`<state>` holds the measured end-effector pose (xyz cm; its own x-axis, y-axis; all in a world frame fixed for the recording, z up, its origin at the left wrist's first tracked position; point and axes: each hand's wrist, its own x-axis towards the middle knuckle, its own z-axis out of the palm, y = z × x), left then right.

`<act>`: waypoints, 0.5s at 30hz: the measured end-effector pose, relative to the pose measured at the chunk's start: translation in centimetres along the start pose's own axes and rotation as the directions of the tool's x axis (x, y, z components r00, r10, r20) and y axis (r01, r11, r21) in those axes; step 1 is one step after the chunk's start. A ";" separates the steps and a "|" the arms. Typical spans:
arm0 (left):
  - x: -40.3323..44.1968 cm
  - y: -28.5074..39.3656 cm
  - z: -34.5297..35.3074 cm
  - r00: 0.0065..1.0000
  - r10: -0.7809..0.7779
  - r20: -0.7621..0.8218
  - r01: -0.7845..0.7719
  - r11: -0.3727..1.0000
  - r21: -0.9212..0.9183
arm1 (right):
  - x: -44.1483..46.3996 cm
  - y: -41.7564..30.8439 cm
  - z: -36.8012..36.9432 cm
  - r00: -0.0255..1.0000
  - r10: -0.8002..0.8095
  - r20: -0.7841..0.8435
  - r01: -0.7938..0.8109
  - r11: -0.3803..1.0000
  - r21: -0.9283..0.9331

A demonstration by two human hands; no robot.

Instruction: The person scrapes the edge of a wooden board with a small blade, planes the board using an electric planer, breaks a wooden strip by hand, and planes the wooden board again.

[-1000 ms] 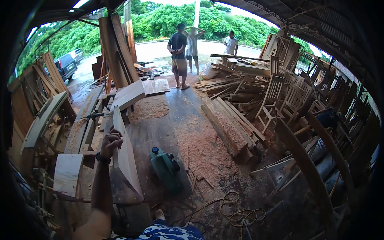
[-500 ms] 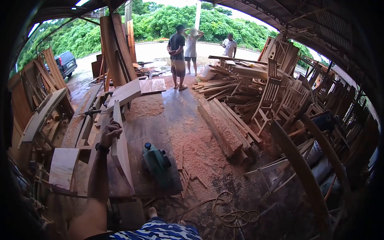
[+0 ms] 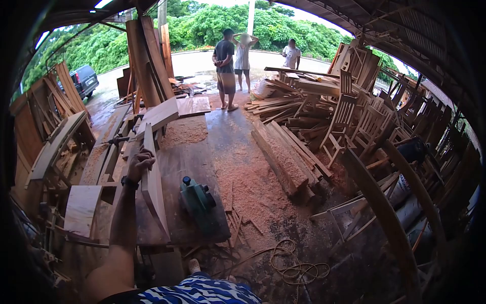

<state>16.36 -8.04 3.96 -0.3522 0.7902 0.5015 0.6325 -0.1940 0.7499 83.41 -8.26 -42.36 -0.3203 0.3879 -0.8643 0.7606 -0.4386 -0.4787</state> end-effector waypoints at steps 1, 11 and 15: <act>0.0 0.0 0.1 1.000 -0.001 -0.001 0.001 1.000 0.000 | -0.1 -0.1 -0.1 1.000 -0.002 0.004 0.002 1.000 -0.003; 1.0 -0.2 1.8 0.999 0.036 0.024 -0.037 0.997 0.070 | -0.4 0.4 -0.3 0.999 -0.010 0.039 0.011 1.000 -0.013; 1.3 -0.3 2.5 0.999 0.043 0.022 -0.044 0.996 0.072 | -1.0 1.5 -0.1 0.998 -0.010 0.063 0.010 1.000 -0.008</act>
<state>17.38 -5.51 3.32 -0.3093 0.7940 0.5234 0.6955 -0.1865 0.6939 84.90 -9.23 -42.24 -0.3624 0.3404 -0.8676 0.7619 -0.4279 -0.4861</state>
